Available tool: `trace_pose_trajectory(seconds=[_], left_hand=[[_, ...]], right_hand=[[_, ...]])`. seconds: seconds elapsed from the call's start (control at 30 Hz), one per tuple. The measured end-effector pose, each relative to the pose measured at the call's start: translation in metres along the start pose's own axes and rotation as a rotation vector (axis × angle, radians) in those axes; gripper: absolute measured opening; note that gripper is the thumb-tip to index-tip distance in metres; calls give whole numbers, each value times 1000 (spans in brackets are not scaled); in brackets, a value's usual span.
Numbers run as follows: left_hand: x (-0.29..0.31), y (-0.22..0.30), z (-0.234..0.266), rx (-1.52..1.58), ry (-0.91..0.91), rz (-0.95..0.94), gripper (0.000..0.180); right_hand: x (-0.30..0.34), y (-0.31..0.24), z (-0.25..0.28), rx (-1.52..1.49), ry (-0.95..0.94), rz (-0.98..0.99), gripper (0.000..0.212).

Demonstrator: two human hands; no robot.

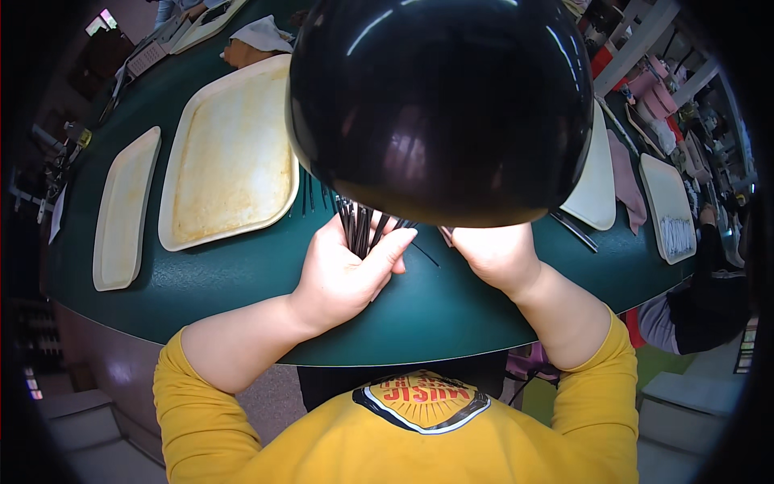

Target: The person holds bundles of black wires and fits metal tips onto the ends of individual wires using a metal thimble, placing the assembled wires onto a tray.

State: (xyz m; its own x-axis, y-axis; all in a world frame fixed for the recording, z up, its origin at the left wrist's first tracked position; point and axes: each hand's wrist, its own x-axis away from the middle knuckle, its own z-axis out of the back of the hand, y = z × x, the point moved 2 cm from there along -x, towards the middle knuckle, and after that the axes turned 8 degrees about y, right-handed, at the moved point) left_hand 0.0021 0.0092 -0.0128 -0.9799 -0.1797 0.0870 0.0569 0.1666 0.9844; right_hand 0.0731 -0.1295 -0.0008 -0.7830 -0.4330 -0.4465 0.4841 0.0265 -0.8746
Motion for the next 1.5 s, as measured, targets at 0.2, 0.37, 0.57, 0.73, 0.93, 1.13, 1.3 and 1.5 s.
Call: trace_pose_trajectory(seconds=[0.2,0.37,0.57,0.73,0.93,1.13,1.3,1.5], left_hand=[[0,1,1,28,-21,3,8],[1,2,0,113,-66,30,8],[1,4,0,120,-117,44,10],[1,5,0,126,-107,83,11],[1,6,0,119,-140,72,16],[0,5,2,115,-160,117,19],[0,3,-1,140,-176,105,20],[0,2,0,248,-264,144,17]], right_hand=[[0,3,2,-430,-19,-305,8],[-4,-4,-2,-160,22,-80,11],[-3,6,5,-451,-4,-320,11],[-2,4,1,-397,7,-223,5],[-2,1,2,-78,38,-48,4],[-2,5,2,-257,57,-240,2],[-4,5,1,-387,-81,-381,10],[-3,16,2,-755,-192,-601,26]])
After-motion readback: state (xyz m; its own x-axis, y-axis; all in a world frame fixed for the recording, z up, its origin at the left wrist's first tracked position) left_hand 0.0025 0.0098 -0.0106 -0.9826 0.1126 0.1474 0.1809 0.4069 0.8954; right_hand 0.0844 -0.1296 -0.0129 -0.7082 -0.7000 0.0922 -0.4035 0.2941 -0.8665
